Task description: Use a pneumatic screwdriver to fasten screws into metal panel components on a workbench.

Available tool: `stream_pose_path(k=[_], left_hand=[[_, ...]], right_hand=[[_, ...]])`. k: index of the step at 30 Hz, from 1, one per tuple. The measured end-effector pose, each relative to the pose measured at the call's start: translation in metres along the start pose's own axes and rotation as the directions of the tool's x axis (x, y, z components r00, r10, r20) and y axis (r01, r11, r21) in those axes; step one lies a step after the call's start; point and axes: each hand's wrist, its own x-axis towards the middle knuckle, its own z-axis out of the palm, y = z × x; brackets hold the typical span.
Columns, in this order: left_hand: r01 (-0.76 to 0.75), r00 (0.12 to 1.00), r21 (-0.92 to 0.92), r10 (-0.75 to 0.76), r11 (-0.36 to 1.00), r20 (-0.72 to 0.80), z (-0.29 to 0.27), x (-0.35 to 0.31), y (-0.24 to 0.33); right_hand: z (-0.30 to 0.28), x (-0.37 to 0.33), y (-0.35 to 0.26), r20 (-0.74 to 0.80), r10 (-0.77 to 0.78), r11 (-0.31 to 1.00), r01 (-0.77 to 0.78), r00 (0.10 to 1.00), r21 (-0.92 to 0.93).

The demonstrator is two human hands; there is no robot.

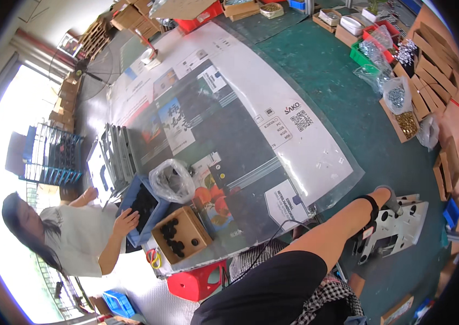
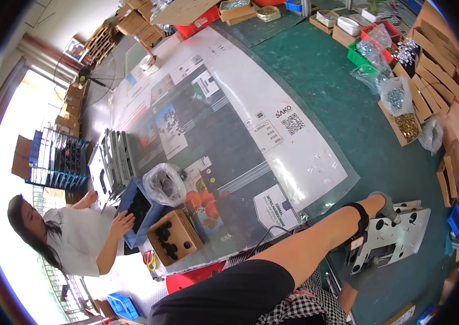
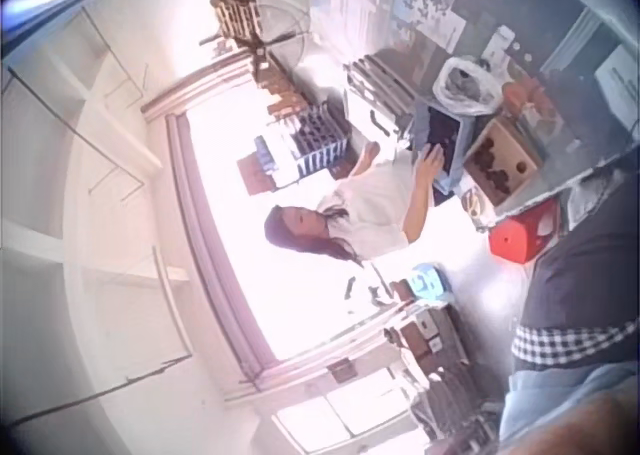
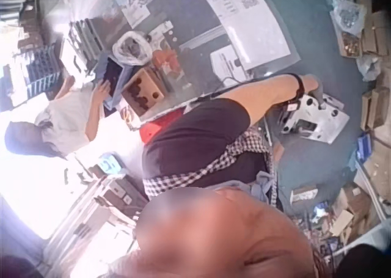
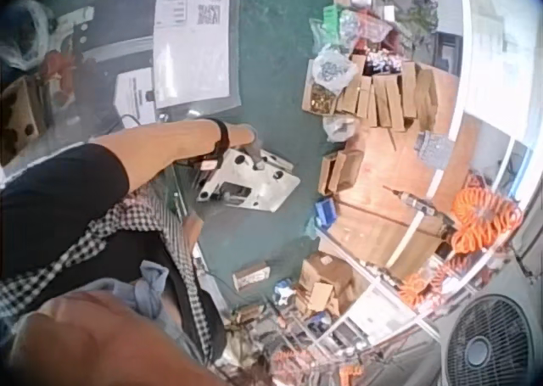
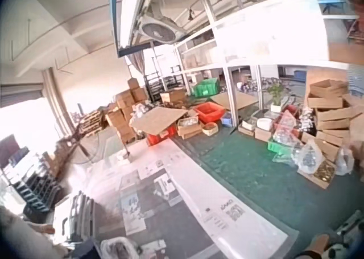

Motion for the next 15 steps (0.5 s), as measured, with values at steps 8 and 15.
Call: stream_pose_path(k=[8,15], left_hand=[[-0.093,0.759,-0.066,0.028,0.993,-0.65,-0.032,-0.103,-0.069],[0.151,-0.301,-0.126,-0.076,0.981,-0.951,0.025,-0.317,-0.286]], right_hand=[[0.0,0.007,-0.01,-0.028,0.109,0.963,-0.113,0.994,-0.244],[0.036,-0.001,-0.095,-0.126,0.04,-0.052,-0.124,0.991,-0.991]])
